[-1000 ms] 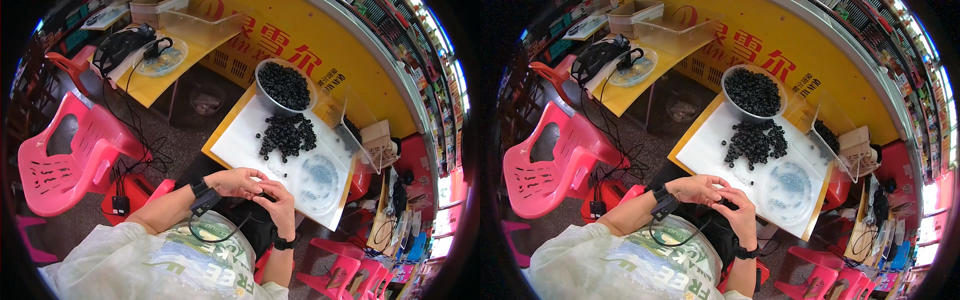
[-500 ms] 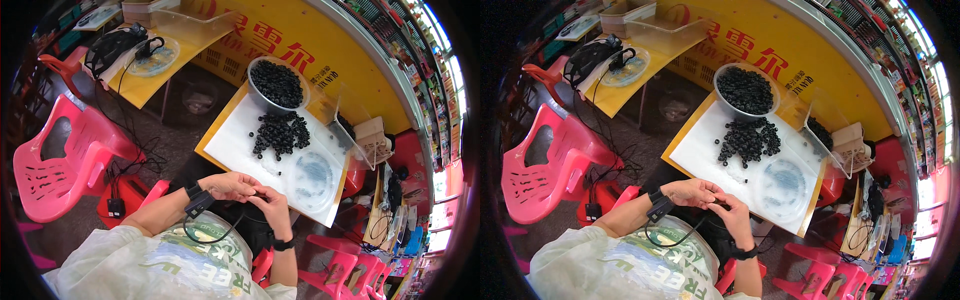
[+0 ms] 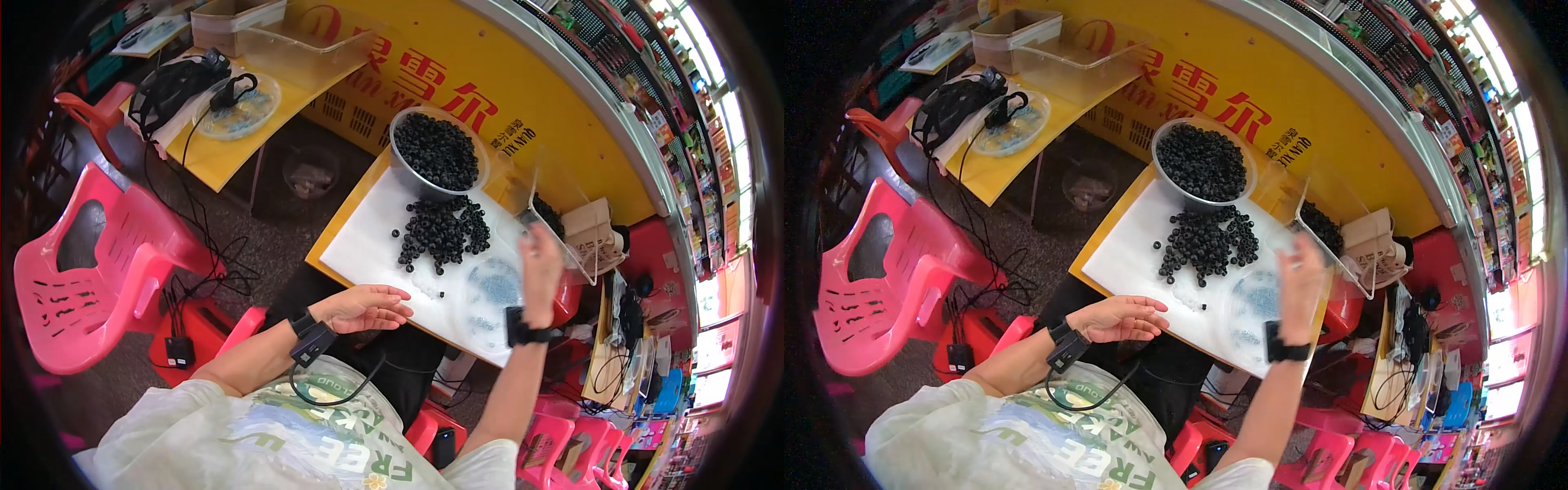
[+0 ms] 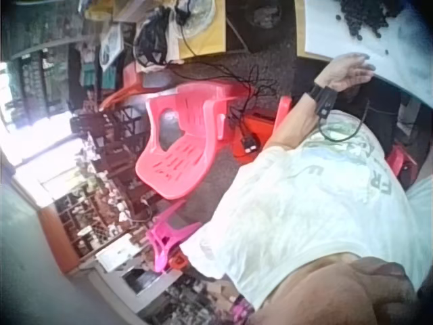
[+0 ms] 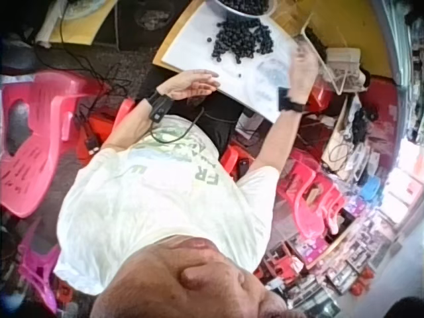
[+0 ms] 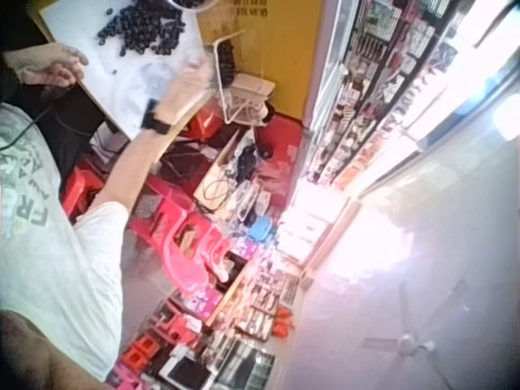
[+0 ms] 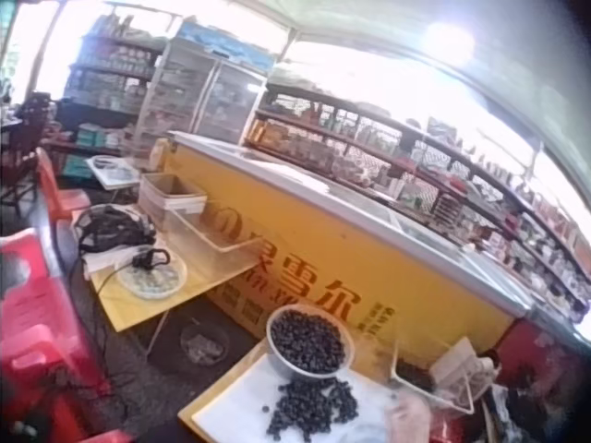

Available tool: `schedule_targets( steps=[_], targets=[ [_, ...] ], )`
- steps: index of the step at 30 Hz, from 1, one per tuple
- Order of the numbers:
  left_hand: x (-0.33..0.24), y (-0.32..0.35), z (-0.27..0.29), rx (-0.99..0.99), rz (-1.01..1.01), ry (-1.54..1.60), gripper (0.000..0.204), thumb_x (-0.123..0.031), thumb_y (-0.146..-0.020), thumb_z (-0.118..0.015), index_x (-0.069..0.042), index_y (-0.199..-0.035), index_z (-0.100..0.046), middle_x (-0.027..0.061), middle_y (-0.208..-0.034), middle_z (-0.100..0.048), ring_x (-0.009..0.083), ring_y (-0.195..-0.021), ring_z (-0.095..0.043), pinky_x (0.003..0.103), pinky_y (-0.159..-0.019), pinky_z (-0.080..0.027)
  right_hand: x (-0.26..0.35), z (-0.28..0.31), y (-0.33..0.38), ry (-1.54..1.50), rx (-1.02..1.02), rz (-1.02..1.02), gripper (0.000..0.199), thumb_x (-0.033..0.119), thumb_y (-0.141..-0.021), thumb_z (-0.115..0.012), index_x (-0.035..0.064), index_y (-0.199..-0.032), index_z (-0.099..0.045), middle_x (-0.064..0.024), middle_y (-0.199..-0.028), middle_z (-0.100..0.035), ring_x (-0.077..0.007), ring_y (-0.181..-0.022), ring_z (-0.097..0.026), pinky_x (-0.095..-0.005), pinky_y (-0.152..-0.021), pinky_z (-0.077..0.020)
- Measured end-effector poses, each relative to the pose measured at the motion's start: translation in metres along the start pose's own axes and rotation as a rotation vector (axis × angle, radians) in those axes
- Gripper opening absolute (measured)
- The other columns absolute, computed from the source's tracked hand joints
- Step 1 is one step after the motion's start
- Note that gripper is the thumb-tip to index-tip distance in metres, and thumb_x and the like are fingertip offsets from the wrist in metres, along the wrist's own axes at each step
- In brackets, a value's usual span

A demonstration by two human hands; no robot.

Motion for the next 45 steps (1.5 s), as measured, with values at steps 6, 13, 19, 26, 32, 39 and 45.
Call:
schedule_targets(
  steps=[6, 13, 19, 26, 32, 39, 45],
  targets=[
    [0.005, -0.005, 0.008, -0.089, -0.019, 0.019, 0.029, -0.011, -0.098, -0.058, -0.002, -0.125, -0.051, 0.0125, -0.112, -0.064, 0.018, -0.097, -0.066, 0.029, -0.089, -0.057, 0.013, -0.118, 0.081, 0.081, 0.272, 0.064, 0.023, 0.011, -0.077, -0.076, 0.001, -0.092, -0.062, -0.0175, -0.091, -0.063, -0.0364, -0.083, -0.062, -0.0423, -0.071, -0.0504],
    [-0.001, -0.005, 0.005, -0.144, -0.127, 0.052, 0.026, -0.012, -0.097, -0.06, -0.002, -0.12, -0.056, 0.0106, -0.107, -0.067, 0.0172, -0.096, -0.067, 0.029, -0.088, -0.057, 0.031, -0.11, 0.103, -0.124, 0.276, -0.056, 0.03, 0.007, -0.081, -0.07, 0.0047, -0.111, -0.068, -0.0142, -0.092, -0.067, -0.0273, -0.078, -0.065, -0.0365, -0.071, -0.0517],
    [0.004, -0.007, 0.011, -0.147, -0.203, 0.12, 0.023, -0.014, -0.097, -0.061, -0.005, -0.117, -0.061, 0.0075, -0.107, -0.068, 0.0155, -0.097, -0.067, 0.027, -0.085, -0.058, 0.086, -0.093, 0.148, -0.524, 0.214, -0.132, 0.019, 0.007, -0.082, -0.071, 0.0076, -0.1, -0.074, -0.0097, -0.093, -0.071, -0.0211, -0.084, -0.064, -0.0308, -0.076, -0.0509],
    [0.003, -0.006, 0.008, -0.21, -0.268, -0.055, 0.016, -0.009, -0.096, -0.062, -0.003, -0.11, -0.063, 0.0058, -0.105, -0.066, 0.0151, -0.096, -0.066, 0.029, -0.085, -0.057, 0.077, -0.097, 0.168, -0.544, 0.06, -0.122, 0.015, 0.004, -0.081, -0.072, 0.0034, -0.096, -0.073, -0.0109, -0.092, -0.069, -0.0239, -0.082, -0.066, -0.0298, -0.072, -0.0523],
    [-0.005, -0.008, 0.003, -0.293, -0.354, -0.235, 0.017, -0.006, -0.092, -0.066, -0.001, -0.108, -0.064, 0.0081, -0.101, -0.067, 0.0155, -0.089, -0.066, 0.029, -0.085, -0.056, 0.065, -0.096, 0.17, -0.617, 0.094, -0.253, 0.014, 0.008, -0.082, -0.072, 0.0019, -0.095, -0.073, -0.0097, -0.085, -0.07, -0.016, -0.07, -0.064, -0.0262, -0.066, -0.051],
    [-0.005, -0.011, -0.002, -0.325, -0.318, -0.263, 0.016, -0.005, -0.091, -0.067, 0.002, -0.105, -0.067, 0.0076, -0.093, -0.068, 0.0139, -0.081, -0.066, 0.027, -0.078, -0.056, 0.046, -0.11, 0.178, -0.703, 0.137, -0.477, 0.014, 0.009, -0.081, -0.074, -0.001, -0.091, -0.074, 0.0029, -0.07, -0.063, -0.0025, -0.063, -0.054, -0.0181, -0.059, -0.0425],
    [-0.019, -0.005, 0.026, -0.301, -0.381, -0.098, 0.015, -0.005, -0.091, -0.067, 0.002, -0.105, -0.067, 0.0078, -0.094, -0.069, 0.0132, -0.08, -0.066, 0.023, -0.074, -0.057, 0.015, -0.11, 0.183, -0.998, -0.027, -0.66, 0.012, 0.005, -0.081, -0.07, -0.0022, -0.09, -0.07, -0.0017, -0.077, -0.068, -0.0086, -0.066, -0.059, -0.0228, -0.063, -0.0471]
  ],
)
Point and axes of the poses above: each hand's wrist, its own y-axis away from the middle knuckle, its own z-axis out of the back of the hand, x = y × z, the point moved 5 cm from there along -y, towards the middle knuckle
